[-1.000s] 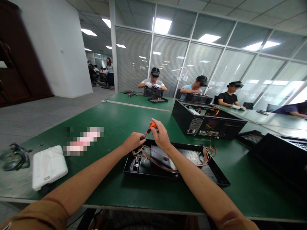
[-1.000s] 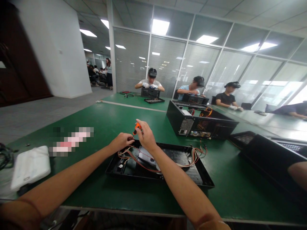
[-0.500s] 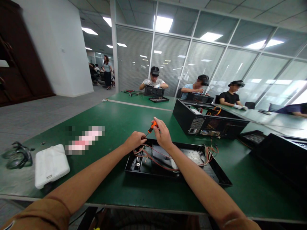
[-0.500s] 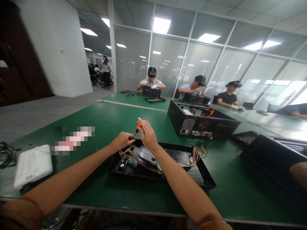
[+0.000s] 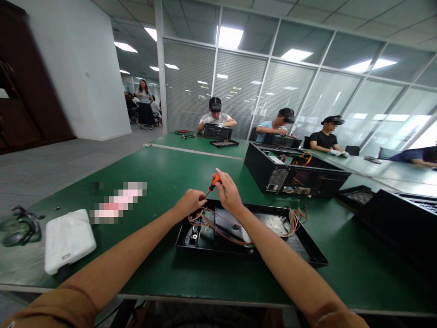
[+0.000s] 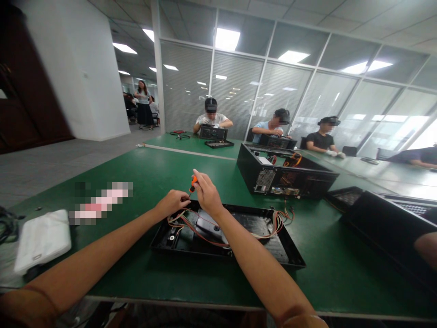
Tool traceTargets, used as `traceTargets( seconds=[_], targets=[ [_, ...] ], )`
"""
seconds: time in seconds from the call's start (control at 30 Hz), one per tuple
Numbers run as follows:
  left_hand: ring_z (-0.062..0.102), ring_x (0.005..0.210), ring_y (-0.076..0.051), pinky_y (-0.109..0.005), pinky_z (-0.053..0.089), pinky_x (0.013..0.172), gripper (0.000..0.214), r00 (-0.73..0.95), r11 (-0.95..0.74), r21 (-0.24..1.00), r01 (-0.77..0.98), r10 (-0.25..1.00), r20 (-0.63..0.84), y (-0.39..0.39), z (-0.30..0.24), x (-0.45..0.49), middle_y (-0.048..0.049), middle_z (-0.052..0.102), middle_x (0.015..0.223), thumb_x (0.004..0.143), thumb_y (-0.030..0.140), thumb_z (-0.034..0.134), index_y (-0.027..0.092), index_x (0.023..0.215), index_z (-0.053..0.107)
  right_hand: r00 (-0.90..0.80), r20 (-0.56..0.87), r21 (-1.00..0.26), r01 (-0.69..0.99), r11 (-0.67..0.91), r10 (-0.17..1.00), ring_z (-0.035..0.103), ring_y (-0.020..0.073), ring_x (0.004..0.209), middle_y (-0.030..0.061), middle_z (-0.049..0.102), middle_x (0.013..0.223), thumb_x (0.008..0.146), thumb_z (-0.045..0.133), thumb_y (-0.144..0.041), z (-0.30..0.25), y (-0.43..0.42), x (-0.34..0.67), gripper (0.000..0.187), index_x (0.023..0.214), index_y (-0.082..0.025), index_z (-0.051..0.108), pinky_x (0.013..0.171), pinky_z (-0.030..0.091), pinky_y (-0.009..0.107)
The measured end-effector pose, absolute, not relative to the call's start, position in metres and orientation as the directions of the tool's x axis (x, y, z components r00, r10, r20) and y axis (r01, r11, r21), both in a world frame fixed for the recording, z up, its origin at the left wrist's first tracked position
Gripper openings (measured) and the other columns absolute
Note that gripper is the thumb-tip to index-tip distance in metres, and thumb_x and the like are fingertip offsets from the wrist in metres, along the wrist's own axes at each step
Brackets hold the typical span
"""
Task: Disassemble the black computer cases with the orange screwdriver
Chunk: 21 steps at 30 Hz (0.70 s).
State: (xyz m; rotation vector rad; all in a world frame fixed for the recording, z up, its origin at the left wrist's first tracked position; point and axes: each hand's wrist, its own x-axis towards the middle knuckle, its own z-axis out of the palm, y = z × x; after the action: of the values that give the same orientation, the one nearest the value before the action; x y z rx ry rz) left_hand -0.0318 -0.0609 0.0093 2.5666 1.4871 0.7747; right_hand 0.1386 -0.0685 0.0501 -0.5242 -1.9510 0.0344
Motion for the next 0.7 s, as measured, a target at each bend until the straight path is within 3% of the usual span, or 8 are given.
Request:
traceTargets(
  seconds=[0.2, 0.53, 0.7],
  targets=[
    [0.051, 0.057, -0.011, -0.021, 0.031, 0.057, 0.017, 0.397, -0.529, 0.32, 0.786, 0.829, 0.394, -0.0591, 0.0075, -0.0319, -0.0014, 0.061, 0.064, 0.075, 0.028, 0.053, 0.016, 0.068, 0.063, -0.225, 0.854, -0.369, 0.375, 0.85, 0.469, 0.051, 0.0095, 0.071, 0.006, 0.045, 0.101, 0.077, 0.057, -0.029, 0.0492, -0.0699, 0.1355, 0.032, 0.109, -0.023, 0.055, 0.06, 0.047, 0.023],
    [0.051, 0.058, -0.01, -0.019, 0.032, 0.058, 0.019, 0.423, -0.559, 0.359, 0.747, 0.817, 0.392, -0.0594, 0.0079, -0.0323, -0.0007, 0.062, 0.064, 0.076, 0.028, 0.051, 0.016, 0.07, 0.064, -0.224, 0.846, -0.403, 0.327, 0.855, 0.484, 0.053, 0.0122, 0.081, 0.008, 0.054, 0.105, 0.082, 0.045, -0.021, 0.0483, -0.0721, 0.1344, 0.043, 0.125, -0.019, 0.035, 0.058, 0.046, 0.021],
    [0.052, 0.058, -0.01, -0.019, 0.033, 0.057, 0.018, 0.4, -0.536, 0.37, 0.759, 0.832, 0.384, -0.0597, 0.0086, -0.032, -0.0008, 0.063, 0.065, 0.074, 0.028, 0.052, 0.016, 0.07, 0.064, -0.208, 0.826, -0.44, 0.344, 0.829, 0.524, 0.052, 0.0098, 0.07, 0.0069, 0.057, 0.1, 0.083, 0.045, -0.025, 0.047, -0.0725, 0.135, 0.031, 0.112, -0.017, 0.044, 0.054, 0.045, 0.02]
  ],
)
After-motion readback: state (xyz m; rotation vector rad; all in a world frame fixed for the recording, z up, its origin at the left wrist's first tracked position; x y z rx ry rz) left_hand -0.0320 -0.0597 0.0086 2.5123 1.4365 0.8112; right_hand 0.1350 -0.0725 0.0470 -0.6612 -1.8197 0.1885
